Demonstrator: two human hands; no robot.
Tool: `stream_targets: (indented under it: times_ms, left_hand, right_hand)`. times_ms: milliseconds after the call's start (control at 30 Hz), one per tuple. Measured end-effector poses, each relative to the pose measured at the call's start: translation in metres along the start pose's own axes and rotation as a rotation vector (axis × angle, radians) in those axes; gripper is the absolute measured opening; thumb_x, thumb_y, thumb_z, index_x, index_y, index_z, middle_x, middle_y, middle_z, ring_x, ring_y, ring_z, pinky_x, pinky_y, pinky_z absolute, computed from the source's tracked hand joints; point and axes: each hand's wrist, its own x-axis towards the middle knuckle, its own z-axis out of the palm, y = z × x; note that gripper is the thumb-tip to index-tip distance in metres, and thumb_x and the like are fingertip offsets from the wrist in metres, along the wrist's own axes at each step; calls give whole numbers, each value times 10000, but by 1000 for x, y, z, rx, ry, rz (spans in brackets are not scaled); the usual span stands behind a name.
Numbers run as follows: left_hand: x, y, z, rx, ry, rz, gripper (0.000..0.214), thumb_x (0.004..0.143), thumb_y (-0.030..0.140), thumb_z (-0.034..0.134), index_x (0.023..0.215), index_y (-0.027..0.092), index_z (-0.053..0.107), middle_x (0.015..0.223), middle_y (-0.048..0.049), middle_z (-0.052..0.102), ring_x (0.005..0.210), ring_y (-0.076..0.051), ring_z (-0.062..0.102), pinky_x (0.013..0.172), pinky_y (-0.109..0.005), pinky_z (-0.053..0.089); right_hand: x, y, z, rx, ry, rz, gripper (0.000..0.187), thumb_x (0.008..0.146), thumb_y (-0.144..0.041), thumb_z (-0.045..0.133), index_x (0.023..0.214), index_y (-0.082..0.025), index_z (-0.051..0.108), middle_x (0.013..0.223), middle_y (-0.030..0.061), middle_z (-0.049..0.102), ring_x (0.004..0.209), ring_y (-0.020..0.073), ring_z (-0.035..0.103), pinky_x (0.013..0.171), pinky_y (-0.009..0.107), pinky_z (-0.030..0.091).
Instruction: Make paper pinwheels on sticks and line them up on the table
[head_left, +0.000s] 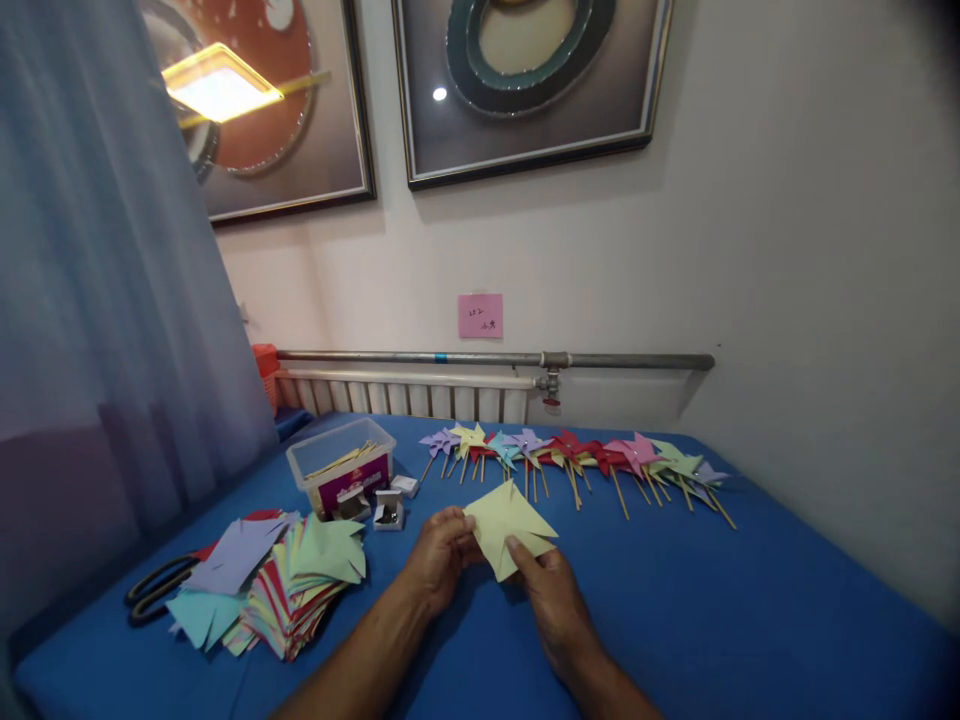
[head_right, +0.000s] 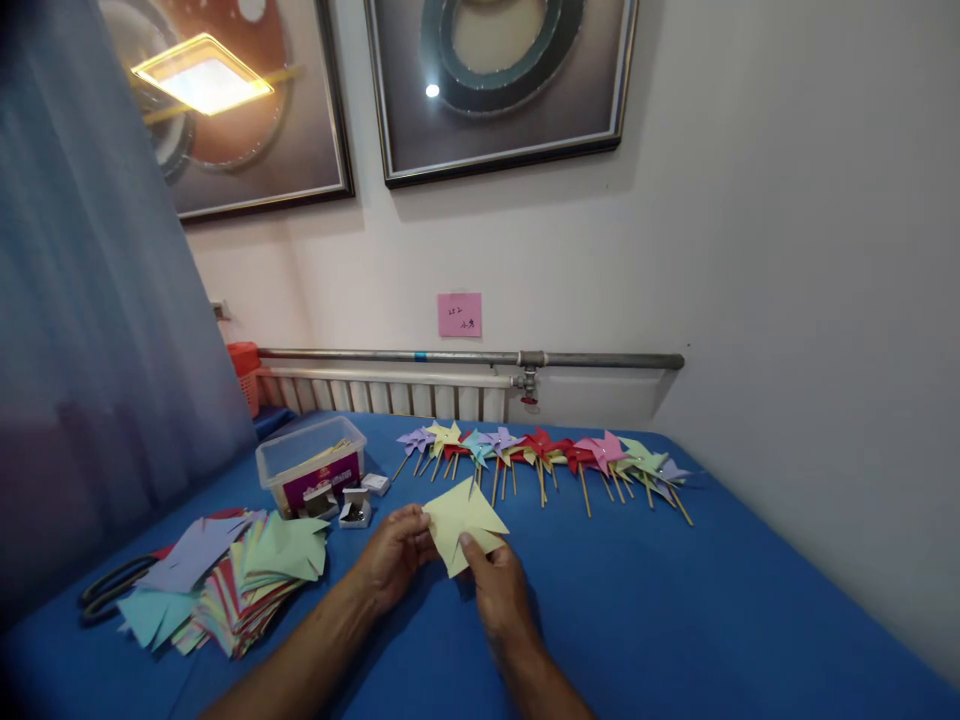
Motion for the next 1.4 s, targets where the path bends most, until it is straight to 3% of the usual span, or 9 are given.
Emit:
stream_targets:
  times_ms: [100,233,333,500,633,767,900,1100,1400]
  left_hand:
    - [0,5,-1,47,24,-2,429,582,409,868,845,165,633,709,-9,691,618,-153,641,630,-274,484]
    - [1,12,-4,88,22,6,373,536,342,884,752,139,657,623,-8,657,545,-130,580,572,-253,423]
    - [0,13,-3,103,24,15,343,466,250,893,663,138,635,579,-17,651,515,-125,558,573,-257,420]
    - [-3,6,1,127,9,29,343,469,263,899,645,137,633,567,-18,644,502,-117,546,558,-251,407]
    - [-2,4,2,141,48,47,364,494,320,900,697,139,658,572,-8,643,501,-119,543,543,-249,398]
    - [0,8,1,252,112,152,384,481,344,906,709,139,675,569,6,636,490,-102,510,524,-238,375]
    - [-2,10,4,343,98,233,373,505,377,898,699,135,692,592,1,648,527,-104,528,550,-231,387]
    - [-4,9,4,332,59,212,414,542,459,900,695,131,699,581,9,624,524,-97,508,551,-233,390]
    - [2,4,-3,366,59,217,434,531,462,919,708,138,691,582,13,635,502,-95,510,531,-230,395]
  right_hand:
    - [1,-3,-4,69,-69,31,548,733,-647,783,1028,-185,766,956,97,813,865,298,749,816,418,591]
    - [3,-1,-6,19,-177,41,543,730,-623,810,1017,-163,783,964,121,819,916,323,758,908,473,579]
    - [4,1,-6,53,-130,52,575,698,-630,832,1033,-166,778,969,123,824,928,332,767,898,475,593]
    - [0,-3,-4,153,-42,106,599,668,-597,868,1061,-158,760,975,128,830,894,335,786,794,433,623]
    - [-3,-8,-4,192,-37,134,546,643,-526,907,1019,-153,772,944,113,838,856,328,796,781,409,629]
    - [-3,-8,-5,190,-38,138,495,660,-508,900,989,-158,783,906,106,839,847,331,798,780,417,631]
    - [-4,-11,-4,193,-55,153,439,677,-507,884,931,-162,787,851,100,835,879,342,794,760,412,632]
    - [-8,-17,-2,206,-69,168,418,671,-456,893,947,-161,784,815,90,829,859,336,797,738,399,633]
    - [-6,-12,-4,182,-64,156,442,702,-473,881,1000,-163,781,930,105,838,872,325,797,783,409,633]
